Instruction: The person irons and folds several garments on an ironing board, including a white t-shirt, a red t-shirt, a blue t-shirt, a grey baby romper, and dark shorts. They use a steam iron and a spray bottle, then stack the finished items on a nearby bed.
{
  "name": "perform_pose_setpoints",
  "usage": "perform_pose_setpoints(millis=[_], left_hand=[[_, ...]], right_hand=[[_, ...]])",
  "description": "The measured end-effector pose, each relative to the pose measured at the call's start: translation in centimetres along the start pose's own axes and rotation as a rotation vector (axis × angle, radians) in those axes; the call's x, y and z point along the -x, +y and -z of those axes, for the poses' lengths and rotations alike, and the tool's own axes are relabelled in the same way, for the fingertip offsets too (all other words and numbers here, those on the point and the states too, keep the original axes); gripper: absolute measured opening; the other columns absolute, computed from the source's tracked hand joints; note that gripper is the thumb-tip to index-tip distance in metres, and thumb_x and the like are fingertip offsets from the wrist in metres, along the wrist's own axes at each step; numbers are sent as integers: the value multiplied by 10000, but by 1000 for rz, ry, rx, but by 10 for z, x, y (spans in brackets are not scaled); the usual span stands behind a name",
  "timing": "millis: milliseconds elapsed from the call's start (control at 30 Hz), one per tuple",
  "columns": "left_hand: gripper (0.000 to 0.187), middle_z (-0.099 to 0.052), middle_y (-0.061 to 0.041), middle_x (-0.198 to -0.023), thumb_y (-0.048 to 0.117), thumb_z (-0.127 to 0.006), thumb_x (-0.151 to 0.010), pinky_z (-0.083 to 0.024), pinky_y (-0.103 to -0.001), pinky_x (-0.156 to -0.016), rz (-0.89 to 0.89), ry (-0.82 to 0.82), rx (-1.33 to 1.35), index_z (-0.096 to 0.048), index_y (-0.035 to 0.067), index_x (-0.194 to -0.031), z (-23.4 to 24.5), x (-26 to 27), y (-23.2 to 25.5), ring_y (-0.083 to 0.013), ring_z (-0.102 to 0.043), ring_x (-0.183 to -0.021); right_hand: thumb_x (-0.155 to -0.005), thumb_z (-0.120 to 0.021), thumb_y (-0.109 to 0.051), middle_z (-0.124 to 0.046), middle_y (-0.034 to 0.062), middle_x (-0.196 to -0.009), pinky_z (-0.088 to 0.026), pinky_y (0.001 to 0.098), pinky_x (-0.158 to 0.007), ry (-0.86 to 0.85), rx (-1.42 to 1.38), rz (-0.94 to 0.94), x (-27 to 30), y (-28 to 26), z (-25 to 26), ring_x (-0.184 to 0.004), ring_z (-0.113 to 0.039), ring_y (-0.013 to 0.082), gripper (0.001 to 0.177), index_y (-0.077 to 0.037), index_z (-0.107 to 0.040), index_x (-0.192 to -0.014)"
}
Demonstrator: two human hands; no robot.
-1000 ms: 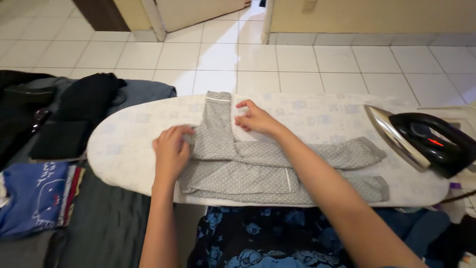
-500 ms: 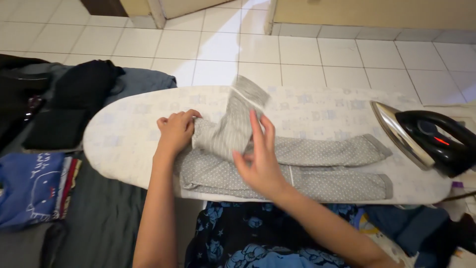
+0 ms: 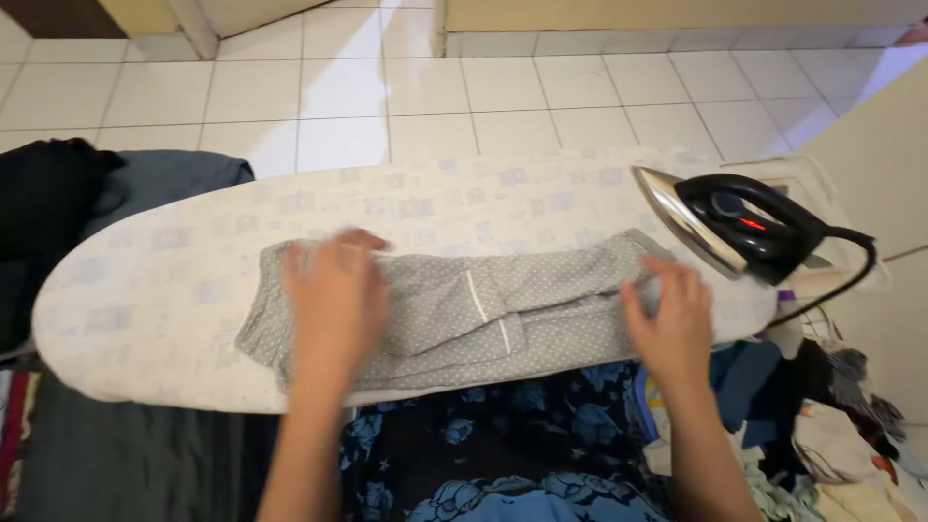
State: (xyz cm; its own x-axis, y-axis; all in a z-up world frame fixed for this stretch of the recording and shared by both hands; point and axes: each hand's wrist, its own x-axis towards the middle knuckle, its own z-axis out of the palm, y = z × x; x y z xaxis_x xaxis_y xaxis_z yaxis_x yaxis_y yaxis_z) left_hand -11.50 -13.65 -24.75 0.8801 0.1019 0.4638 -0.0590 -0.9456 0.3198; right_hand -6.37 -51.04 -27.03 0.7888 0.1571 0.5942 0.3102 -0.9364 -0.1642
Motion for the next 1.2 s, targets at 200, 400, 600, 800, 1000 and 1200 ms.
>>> perform_pose_setpoints(millis=[200,400,600,800,1000,1200], left_hand=[[579,-503,-183,-1496,437,-567,-953,-185,-643,-1183,-176,-87,63,-532,141,-1449,-62,27,92,-375,-382,-1446],[611,-417,-190,-1553,458,-565,-931,-139,-666,-1162,-188,-126,73,-503,211,-1487,-93,43,89,-410,-307,-1467],[690,-372,-178,-1585,489,-519,-936,-47,-673,-1177,-249,-175,91,-451,109,-1508,-118,35,123,-367,-252,-1504],[736,-400,-179,-1614,514,-497,-989,-55,-585,-1247,-350,-245,120,-471,-15,-1500,-148,42,162,-313,-256,-1546],[600,-506,-248,-1468,440,-535,-986,-174,-577,-1196,-472,-506,451,-566,17,-1410,-89,51,140,-421,-365,-1438],[330,-751,-140,-1036,306,-580,-1004,-568,-416,-871,-205,-1055,886,-697,92,-1227,5,41,101,-291,-725,-957]], right_hand=[[-963,-697,-487,-550,278,-1391,-468,547,-955,-419,-91,-506,-15,43,-36,-1176,-587,478,841,-134,-325,-1630],[-923,-691,-134,-643,181,-1457,-474,303,-994,-200,-721,-198,-7,56,-65,-1276,-616,253,582,-118,-573,-1493],[-975,-653,-59,-680,139,-1084,-452,311,-632,-133,-468,-497,-19,39,-23,-721,-581,199,341,-167,-775,-1275],[-771,-688,-37,-692,75,-1103,-543,316,-635,-106,-361,-85,-52,-28,24,-706,-652,219,422,-129,-754,-1177],[-784,-747,-169,-660,69,-1186,-577,418,-777,-374,-326,-20,-40,-115,-11,-906,-711,307,450,-184,-704,-1232],[-818,-792,-270,-560,247,-1316,-499,463,-934,-500,-462,317,-25,-138,-20,-1139,-591,423,681,-2,-548,-1395]])
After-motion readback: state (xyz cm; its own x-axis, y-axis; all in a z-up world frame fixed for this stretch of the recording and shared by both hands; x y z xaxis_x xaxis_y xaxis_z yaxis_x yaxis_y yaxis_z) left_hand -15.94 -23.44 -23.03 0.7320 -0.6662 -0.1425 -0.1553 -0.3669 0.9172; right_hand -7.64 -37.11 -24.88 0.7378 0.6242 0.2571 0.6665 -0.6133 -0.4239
